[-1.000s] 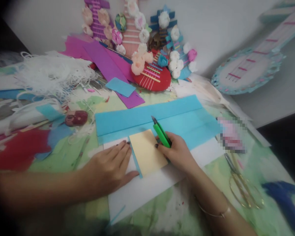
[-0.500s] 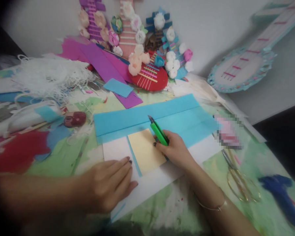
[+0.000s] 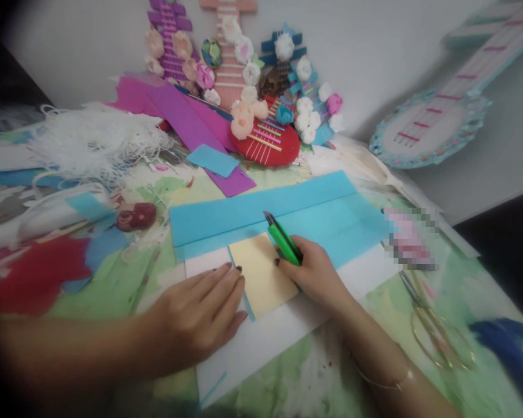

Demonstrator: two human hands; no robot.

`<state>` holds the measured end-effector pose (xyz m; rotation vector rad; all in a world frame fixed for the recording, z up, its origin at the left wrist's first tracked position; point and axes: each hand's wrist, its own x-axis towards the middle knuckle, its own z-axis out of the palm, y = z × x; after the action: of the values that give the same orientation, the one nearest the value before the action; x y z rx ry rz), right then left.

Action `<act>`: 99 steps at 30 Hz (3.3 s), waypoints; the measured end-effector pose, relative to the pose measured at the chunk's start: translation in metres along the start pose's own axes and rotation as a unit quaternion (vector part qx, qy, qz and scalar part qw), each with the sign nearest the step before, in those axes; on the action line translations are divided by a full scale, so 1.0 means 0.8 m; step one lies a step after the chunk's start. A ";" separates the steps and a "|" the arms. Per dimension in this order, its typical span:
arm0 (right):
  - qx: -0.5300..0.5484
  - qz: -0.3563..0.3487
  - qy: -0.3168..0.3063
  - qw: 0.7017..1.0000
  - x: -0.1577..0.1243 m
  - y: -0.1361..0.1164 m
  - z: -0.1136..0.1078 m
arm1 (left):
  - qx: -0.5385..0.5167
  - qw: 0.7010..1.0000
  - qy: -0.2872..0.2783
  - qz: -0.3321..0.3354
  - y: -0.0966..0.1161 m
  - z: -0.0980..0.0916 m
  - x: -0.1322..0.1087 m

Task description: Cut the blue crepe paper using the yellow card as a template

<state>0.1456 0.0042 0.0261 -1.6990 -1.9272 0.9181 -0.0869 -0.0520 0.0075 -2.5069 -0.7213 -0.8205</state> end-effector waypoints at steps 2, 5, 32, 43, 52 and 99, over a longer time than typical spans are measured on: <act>-0.004 0.000 -0.004 1.000 0.000 -0.001 0.000 | -0.012 0.998 -0.046 -0.030 -0.001 0.002 0.001; -0.017 0.001 -0.005 1.000 0.001 -0.001 0.002 | -0.029 0.990 -0.119 -0.075 -0.002 0.004 0.002; 0.010 0.013 -0.007 1.000 0.002 0.002 0.004 | -0.072 0.994 -0.062 -0.051 -0.005 0.004 0.002; 0.044 0.040 -0.014 0.998 -0.002 -0.004 0.005 | -0.079 0.993 -0.069 -0.048 -0.007 0.005 0.001; 0.019 0.021 -0.002 1.000 -0.002 -0.003 0.005 | -0.071 0.992 -0.092 -0.043 -0.007 0.004 0.002; 0.067 0.043 -0.034 0.996 -0.002 -0.002 0.003 | -0.050 0.994 -0.086 -0.043 -0.008 0.001 0.002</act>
<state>0.1433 0.0025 0.0256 -1.7030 -1.8024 1.1241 -0.0891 -0.0459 0.0094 -2.6780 -0.8700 -0.6904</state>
